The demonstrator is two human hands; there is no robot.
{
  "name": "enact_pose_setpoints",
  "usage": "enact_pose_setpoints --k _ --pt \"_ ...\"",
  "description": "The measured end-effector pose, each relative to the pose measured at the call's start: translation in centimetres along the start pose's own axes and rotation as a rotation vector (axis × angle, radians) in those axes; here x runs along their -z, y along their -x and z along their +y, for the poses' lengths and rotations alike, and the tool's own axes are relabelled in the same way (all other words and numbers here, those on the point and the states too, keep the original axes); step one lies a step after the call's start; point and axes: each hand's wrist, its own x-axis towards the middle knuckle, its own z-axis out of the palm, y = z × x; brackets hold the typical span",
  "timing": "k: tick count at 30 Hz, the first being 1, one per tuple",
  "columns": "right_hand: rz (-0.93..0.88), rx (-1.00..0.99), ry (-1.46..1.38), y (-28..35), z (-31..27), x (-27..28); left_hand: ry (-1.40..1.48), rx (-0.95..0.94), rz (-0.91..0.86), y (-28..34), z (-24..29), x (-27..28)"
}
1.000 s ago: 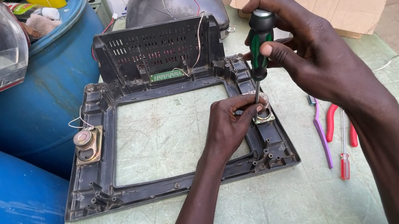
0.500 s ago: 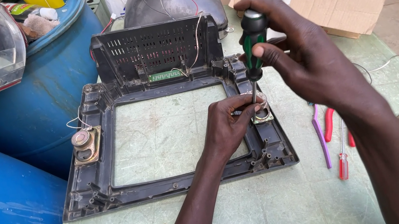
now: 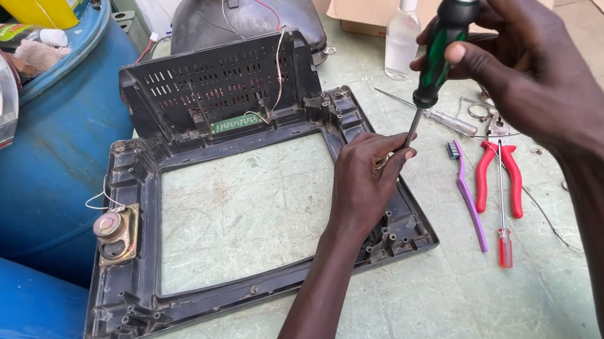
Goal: Using a screwdriver to remove speakers and other components from a plastic television frame.
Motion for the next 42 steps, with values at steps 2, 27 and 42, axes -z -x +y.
enact_pose_setpoints --k 2,27,42 --pt "-0.001 0.000 0.001 -0.1 0.3 0.1 0.017 0.015 0.006 0.0 0.1 0.1" --pt "0.018 -0.135 0.291 -1.2 0.0 -0.2 0.127 -0.004 -0.049 0.2 0.6 0.6" --pt "-0.068 0.000 0.007 -0.7 1.6 -0.8 0.111 -0.008 -0.049 0.2 0.3 0.4"
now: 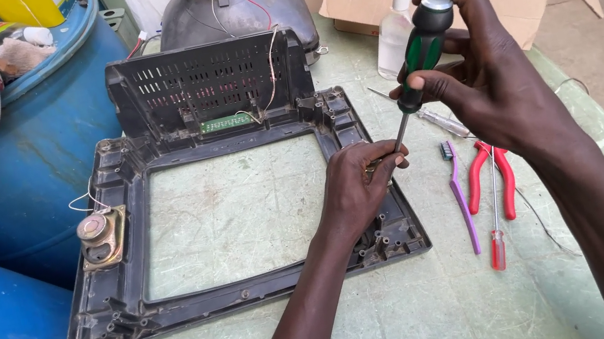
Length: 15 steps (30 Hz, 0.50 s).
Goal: Using a screwdriver to remove speakers and other components from a plastic television frame.
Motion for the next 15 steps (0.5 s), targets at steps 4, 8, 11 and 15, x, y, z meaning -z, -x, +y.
enact_pose_setpoints --k 4,8,11,15 --pt "0.024 0.017 0.004 0.10 0.30 -0.20 -0.007 -0.022 0.007 0.03 -0.03 0.06" --pt "0.062 0.019 0.074 0.28 0.83 -0.27 -0.035 -0.013 0.014 0.02 -0.18 -0.04" --pt "0.088 0.020 0.127 0.34 0.85 -0.48 -0.061 -0.024 0.018 0.05 -0.25 -0.11" --pt "0.117 0.018 0.169 0.33 0.43 -0.78 -0.051 -0.034 0.020 -0.01 -0.19 -0.11"
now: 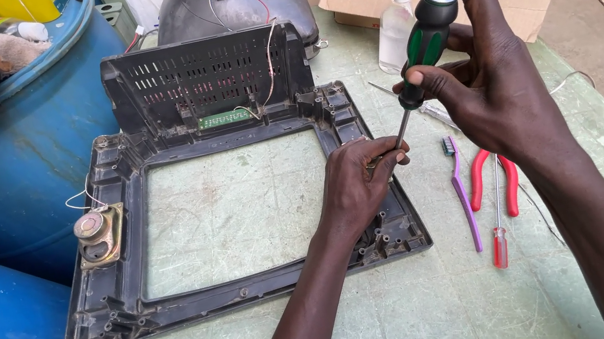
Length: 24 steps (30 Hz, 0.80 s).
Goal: Using a screwdriver to remove speakers and other components from a plastic television frame.
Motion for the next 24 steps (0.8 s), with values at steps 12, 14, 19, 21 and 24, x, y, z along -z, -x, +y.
enact_pose_setpoints --k 12,14,19,21,24 --pt "0.218 -0.094 -0.238 0.7 -1.0 1.8 0.201 0.195 0.054 -0.1 1.7 1.2" --pt "0.305 -0.139 -0.109 1.1 -0.7 2.7 0.275 0.184 0.122 -0.3 0.7 2.0" --pt "0.315 -0.330 -0.072 1.3 6.3 1.2 0.238 0.302 0.196 -0.1 -0.1 3.6" --pt "0.120 -0.525 0.149 1.7 7.3 -1.0 -0.067 0.206 0.067 0.9 -0.6 3.8" --pt "-0.048 -0.596 0.410 1.8 13.8 -3.0 -0.296 0.244 -0.008 1.0 -2.4 2.2"
